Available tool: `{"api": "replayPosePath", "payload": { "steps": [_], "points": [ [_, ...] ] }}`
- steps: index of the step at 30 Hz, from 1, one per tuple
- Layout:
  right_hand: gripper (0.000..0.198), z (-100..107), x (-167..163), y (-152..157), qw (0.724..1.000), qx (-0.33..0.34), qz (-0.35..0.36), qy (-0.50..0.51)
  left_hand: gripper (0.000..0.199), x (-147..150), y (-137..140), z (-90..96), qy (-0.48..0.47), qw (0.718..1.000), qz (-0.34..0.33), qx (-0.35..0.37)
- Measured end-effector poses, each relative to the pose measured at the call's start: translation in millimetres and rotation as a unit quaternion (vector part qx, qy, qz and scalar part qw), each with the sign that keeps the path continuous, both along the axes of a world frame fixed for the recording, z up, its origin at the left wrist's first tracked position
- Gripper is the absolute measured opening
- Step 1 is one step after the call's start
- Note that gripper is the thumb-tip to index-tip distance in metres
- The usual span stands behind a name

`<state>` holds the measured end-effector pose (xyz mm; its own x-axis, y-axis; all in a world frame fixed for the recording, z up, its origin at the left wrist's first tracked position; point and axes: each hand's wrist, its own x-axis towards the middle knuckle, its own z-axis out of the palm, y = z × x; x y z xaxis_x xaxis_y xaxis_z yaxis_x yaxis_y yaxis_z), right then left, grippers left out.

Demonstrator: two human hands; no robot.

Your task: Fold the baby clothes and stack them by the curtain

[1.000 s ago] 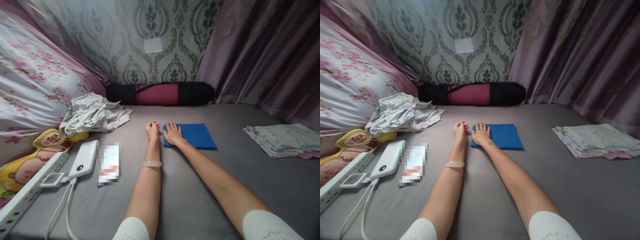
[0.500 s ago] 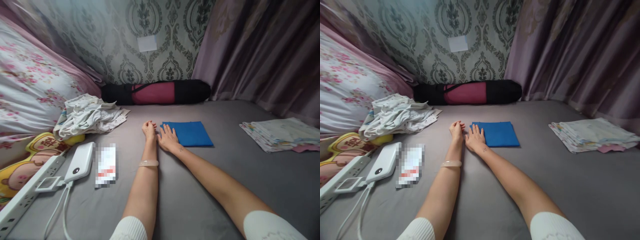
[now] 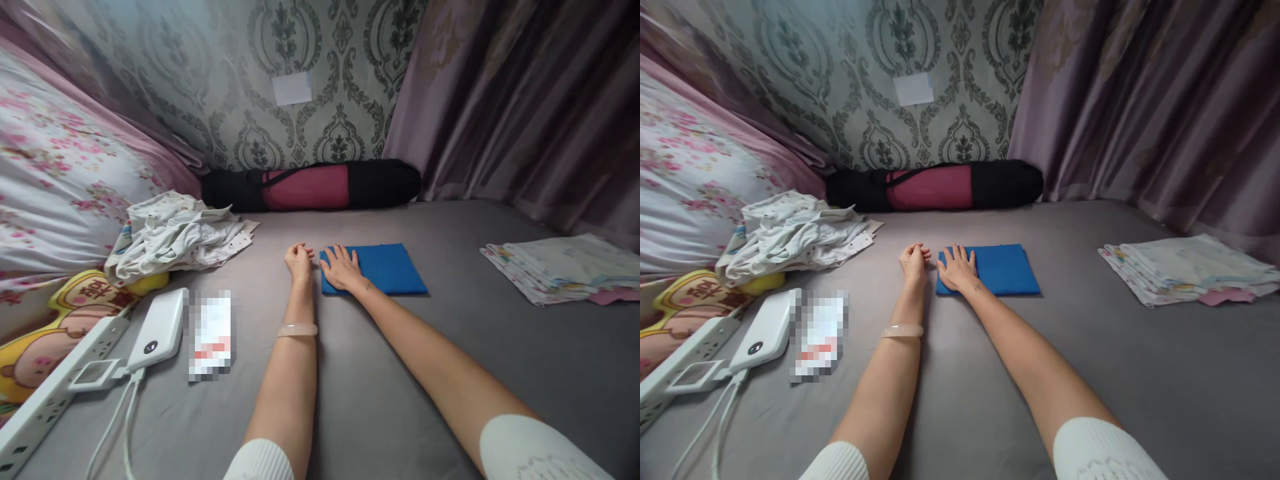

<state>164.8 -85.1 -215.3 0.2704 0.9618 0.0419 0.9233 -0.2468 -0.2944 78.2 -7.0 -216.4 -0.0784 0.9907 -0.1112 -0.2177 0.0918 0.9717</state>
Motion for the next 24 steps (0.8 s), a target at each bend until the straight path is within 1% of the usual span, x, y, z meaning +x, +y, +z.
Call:
{"api": "replayPosePath", "payload": {
  "steps": [5,8,10,11,14,18,24],
  "points": [
    [0.058,3.1,2.8,-3.5,1.0,0.007,-0.003,0.014,0.013,0.1,-5.5,4.2,-0.005,1.0,-0.001,-0.001],
    [0.061,5.0,15.0,-9.0,0.999,0.019,-0.048,0.003,0.013,0.9,-7.7,4.2,0.004,1.0,-0.007,0.004],
    [0.064,4.3,25.4,-14.0,0.996,0.014,-0.084,-0.008,0.014,1.7,-7.9,3.4,0.007,1.0,-0.014,0.004],
    [0.065,3.3,30.0,-16.5,0.996,0.007,-0.091,-0.011,0.014,2.1,-7.7,3.0,0.008,1.0,-0.016,0.004],
    [0.066,-0.5,38.3,-22.0,0.996,-0.004,-0.086,-0.019,0.014,2.8,-7.0,2.2,0.007,1.0,-0.014,-0.002],
    [0.066,-2.7,38.0,-22.6,0.996,0.007,-0.085,-0.031,0.014,2.6,-7.7,3.2,0.003,1.0,-0.01,-0.006],
    [0.066,4.0,38.6,-28.2,0.997,-0.015,-0.074,0.004,0.013,1.4,-9.8,5.5,0.006,1.0,-0.016,-0.006]
  ]
}}
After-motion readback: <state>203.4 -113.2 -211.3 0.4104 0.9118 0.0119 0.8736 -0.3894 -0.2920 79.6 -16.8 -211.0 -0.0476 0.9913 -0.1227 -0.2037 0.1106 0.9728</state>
